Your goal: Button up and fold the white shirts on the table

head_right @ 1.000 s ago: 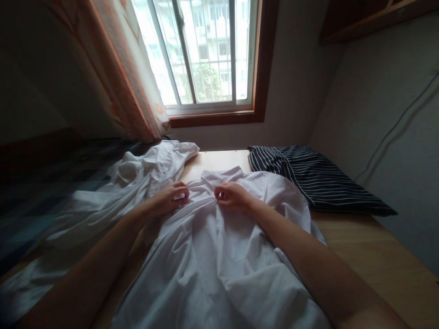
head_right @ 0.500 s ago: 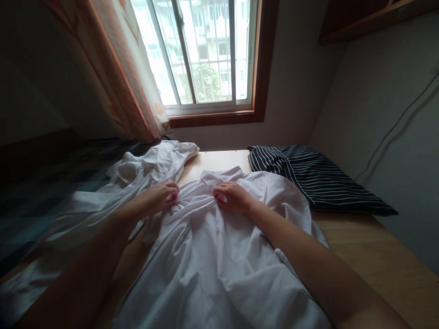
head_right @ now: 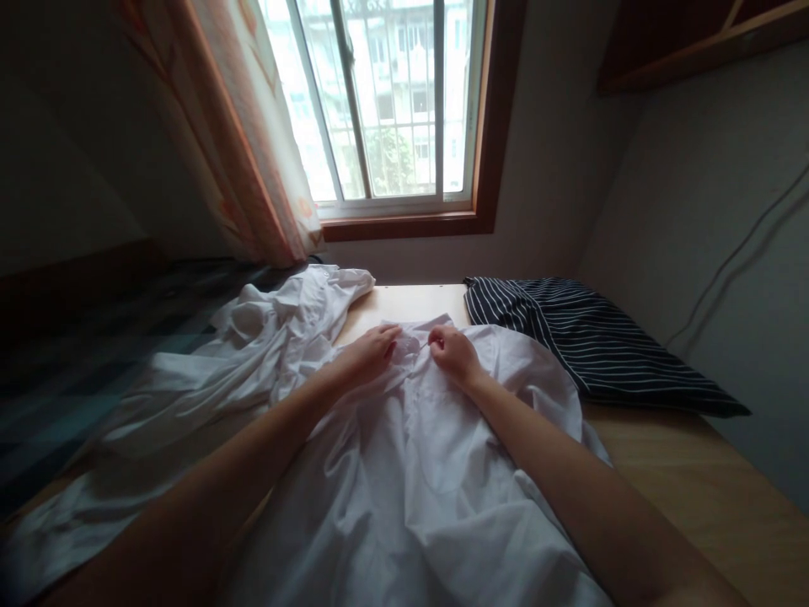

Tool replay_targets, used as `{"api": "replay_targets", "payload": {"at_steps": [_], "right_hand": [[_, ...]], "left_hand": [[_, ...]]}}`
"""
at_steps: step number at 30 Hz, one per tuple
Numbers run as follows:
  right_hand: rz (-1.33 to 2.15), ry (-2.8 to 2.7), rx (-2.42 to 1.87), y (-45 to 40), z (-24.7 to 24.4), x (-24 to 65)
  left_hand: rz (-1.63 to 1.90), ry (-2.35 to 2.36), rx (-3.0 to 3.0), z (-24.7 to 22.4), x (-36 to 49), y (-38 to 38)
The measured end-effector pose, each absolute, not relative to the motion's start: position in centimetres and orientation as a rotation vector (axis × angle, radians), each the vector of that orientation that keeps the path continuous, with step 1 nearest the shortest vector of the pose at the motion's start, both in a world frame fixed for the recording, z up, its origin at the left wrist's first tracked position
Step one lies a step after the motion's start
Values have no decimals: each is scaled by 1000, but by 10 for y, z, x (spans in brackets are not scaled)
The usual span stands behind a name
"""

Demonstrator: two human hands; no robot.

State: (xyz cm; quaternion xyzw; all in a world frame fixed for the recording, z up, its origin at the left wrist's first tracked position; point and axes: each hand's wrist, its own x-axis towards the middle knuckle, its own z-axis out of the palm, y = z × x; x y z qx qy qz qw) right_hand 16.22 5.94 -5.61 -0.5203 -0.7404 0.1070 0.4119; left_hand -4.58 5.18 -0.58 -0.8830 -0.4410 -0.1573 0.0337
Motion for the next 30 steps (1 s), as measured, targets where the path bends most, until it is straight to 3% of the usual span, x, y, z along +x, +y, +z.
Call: {"api": "replay_targets", "payload": {"at_steps": [11, 20, 30], "right_hand": [[165, -1972, -1539, 67, -54, 153], [283, -2172, -1748, 103, -25, 142], [389, -2032, -1561, 92, -39, 168]], "left_hand": [[-417, -1535, -2737, -54, -50, 67], [-262, -1768, -2654, -46, -44, 58], [-236, -1930, -2619, -36, -41, 54]]}}
